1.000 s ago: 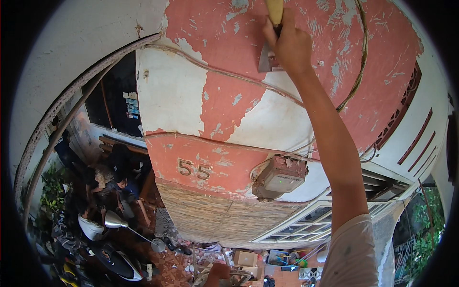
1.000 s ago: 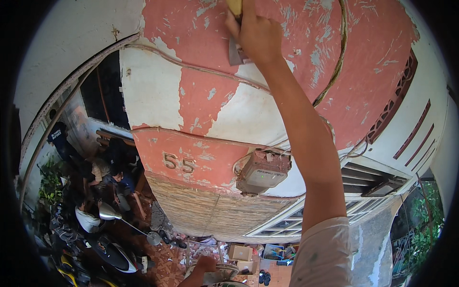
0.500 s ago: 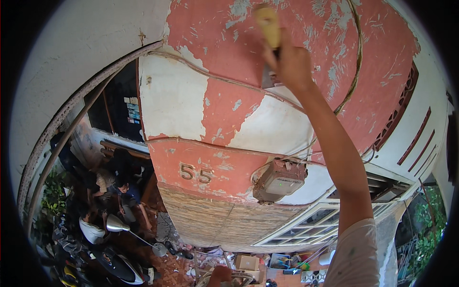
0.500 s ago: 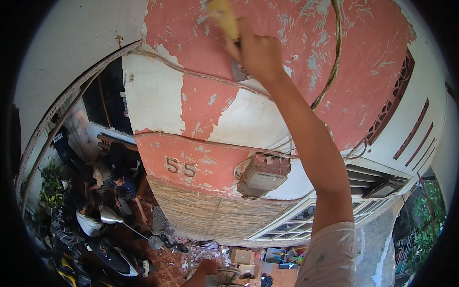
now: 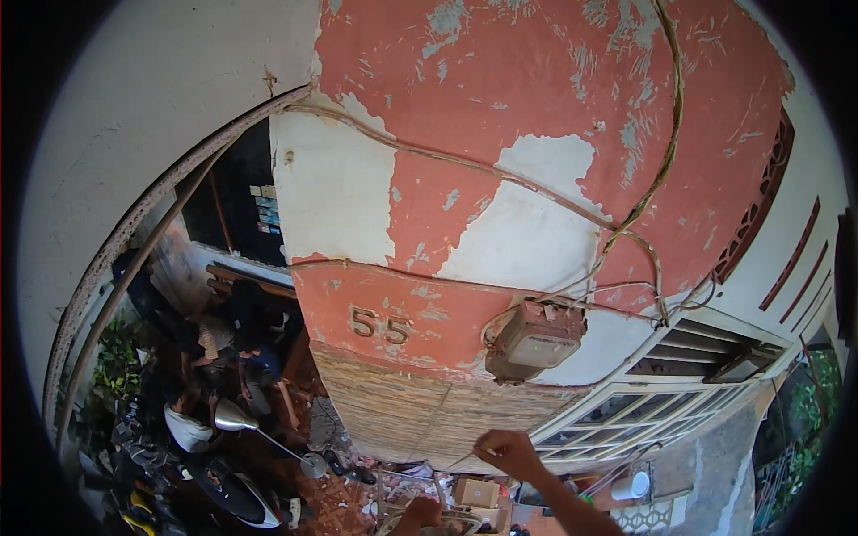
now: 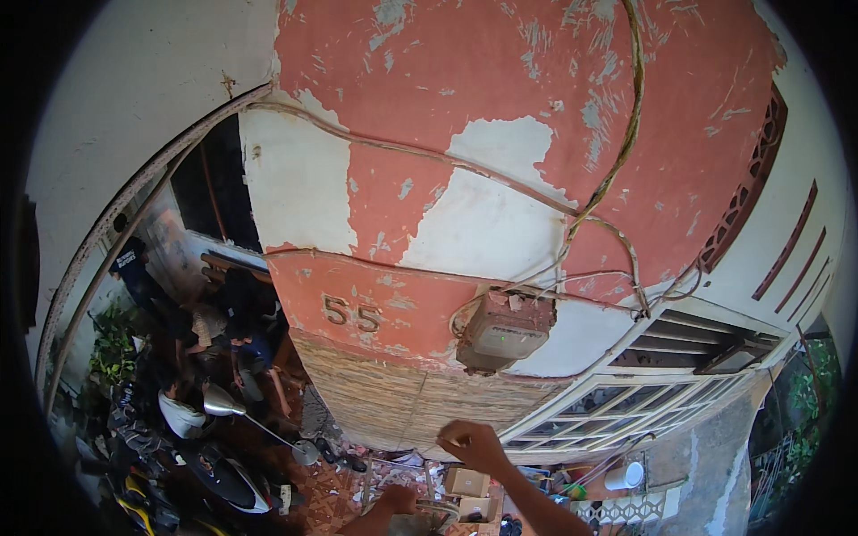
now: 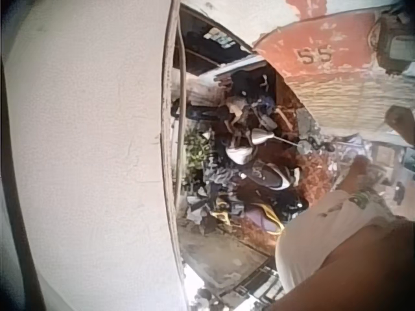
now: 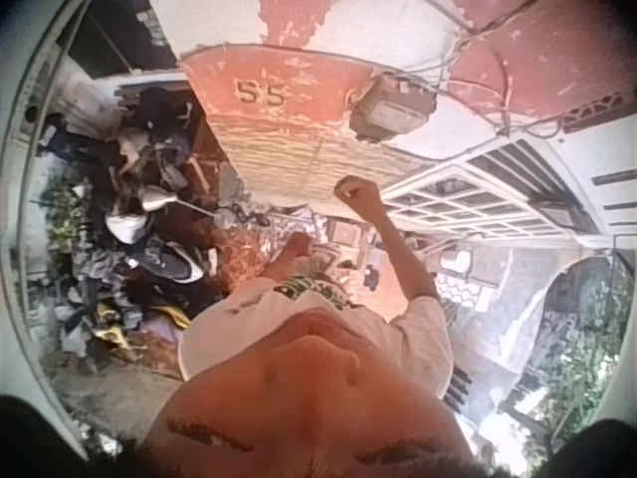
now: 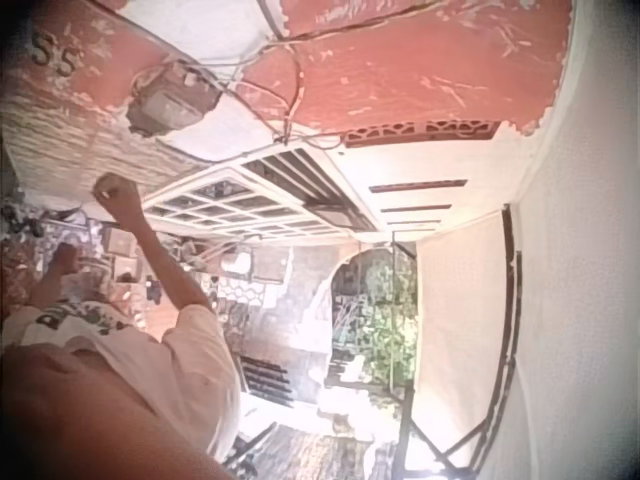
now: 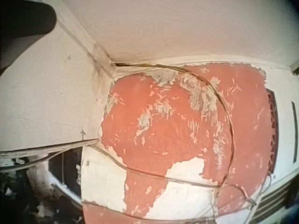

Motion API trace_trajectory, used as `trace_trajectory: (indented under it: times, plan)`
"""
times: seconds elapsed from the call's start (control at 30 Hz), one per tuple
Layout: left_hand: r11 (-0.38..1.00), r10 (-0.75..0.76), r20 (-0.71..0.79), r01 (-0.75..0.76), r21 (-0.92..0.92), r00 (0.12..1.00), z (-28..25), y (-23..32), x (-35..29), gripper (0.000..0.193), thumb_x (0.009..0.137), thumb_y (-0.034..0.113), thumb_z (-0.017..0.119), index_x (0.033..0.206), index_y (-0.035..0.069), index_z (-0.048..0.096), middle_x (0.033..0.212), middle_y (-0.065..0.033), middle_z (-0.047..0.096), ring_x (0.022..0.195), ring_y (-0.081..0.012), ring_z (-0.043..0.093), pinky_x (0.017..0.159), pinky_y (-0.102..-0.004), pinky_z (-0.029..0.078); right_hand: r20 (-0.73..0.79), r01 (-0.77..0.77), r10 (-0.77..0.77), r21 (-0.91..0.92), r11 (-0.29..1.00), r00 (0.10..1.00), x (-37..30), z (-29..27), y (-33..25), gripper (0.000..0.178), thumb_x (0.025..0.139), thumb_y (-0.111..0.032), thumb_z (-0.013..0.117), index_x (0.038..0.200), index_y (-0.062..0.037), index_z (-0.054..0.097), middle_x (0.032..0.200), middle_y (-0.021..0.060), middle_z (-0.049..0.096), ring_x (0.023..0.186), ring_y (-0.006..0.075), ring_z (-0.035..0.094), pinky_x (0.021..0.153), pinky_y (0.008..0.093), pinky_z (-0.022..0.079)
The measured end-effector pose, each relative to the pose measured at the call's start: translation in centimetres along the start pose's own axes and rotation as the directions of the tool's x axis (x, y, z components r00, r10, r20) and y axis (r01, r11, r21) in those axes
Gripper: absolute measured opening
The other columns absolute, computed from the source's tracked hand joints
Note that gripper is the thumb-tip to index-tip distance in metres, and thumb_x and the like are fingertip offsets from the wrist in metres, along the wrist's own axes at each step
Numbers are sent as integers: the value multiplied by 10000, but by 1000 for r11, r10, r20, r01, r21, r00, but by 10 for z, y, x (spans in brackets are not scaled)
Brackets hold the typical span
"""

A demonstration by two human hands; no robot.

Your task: The person scrapes old paint and debris from an exterior wall using a putty knife.

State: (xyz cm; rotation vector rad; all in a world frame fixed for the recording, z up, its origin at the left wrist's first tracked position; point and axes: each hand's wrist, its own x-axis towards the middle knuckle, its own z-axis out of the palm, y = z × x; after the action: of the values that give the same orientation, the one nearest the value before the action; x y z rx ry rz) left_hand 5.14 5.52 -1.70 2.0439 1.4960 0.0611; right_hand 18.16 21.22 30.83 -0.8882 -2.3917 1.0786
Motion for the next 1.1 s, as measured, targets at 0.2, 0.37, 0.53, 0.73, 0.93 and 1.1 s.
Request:
trace_trajectory:
  times: [0.2,0.37,0.53,0.73,0.93,1.1]
  plan:
    - [997,-4,-62,0,-74,998,-4,2,-4,584,710,616,657,975,97,691,832,-194,688,777,-375,679,703,-506,531,-15,-327,560,799,505,828,-73,60,29,267,879,-95,657,1102,31,582,890,107,674,688,157,625,555,264,478]
    - [999,16,-68,-19,-50,998,-3,4,3,575,718,575,666,1045,101,665,818,-193,684,748,-370,677,686,-494,534,21,-213,486,915,343,874,-96,88,16,231,939,-159,582,1114,-16,535,917,112,629,870,187,621,684,302,511]
    - [1000,7,-32,-7,-10,999,3,1,4,530,716,523,686,1059,120,657,790,-172,684,703,-360,674,658,-479,537,66,-208,365,908,363,929,-95,79,0,302,941,-148,547,1209,-13,515,1038,126,618,938,190,595,716,305,504]
    - [998,10,-16,-11,-56,1000,6,4,-2,439,722,445,716,1043,151,656,800,-142,686,722,-332,683,648,-482,534,148,-286,347,875,391,926,-88,82,-27,464,892,-139,563,1330,-19,466,1196,169,587,938,194,582,696,291,486]
    - [993,-109,-275,117,13,955,20,18,-17,470,703,437,712,1079,170,625,952,-114,671,911,-314,661,728,-542,504,64,-45,337,997,-63,939,-86,95,-41,615,828,-350,538,1356,-47,453,1156,185,595,848,217,557,721,348,460]
    - [988,-114,-357,143,56,927,14,29,-34,595,788,587,622,1176,141,553,1084,-92,580,1014,-306,581,800,-603,439,-67,67,349,998,12,935,-83,83,-37,631,847,-291,487,1433,-76,388,1081,163,597,772,191,539,674,308,447]
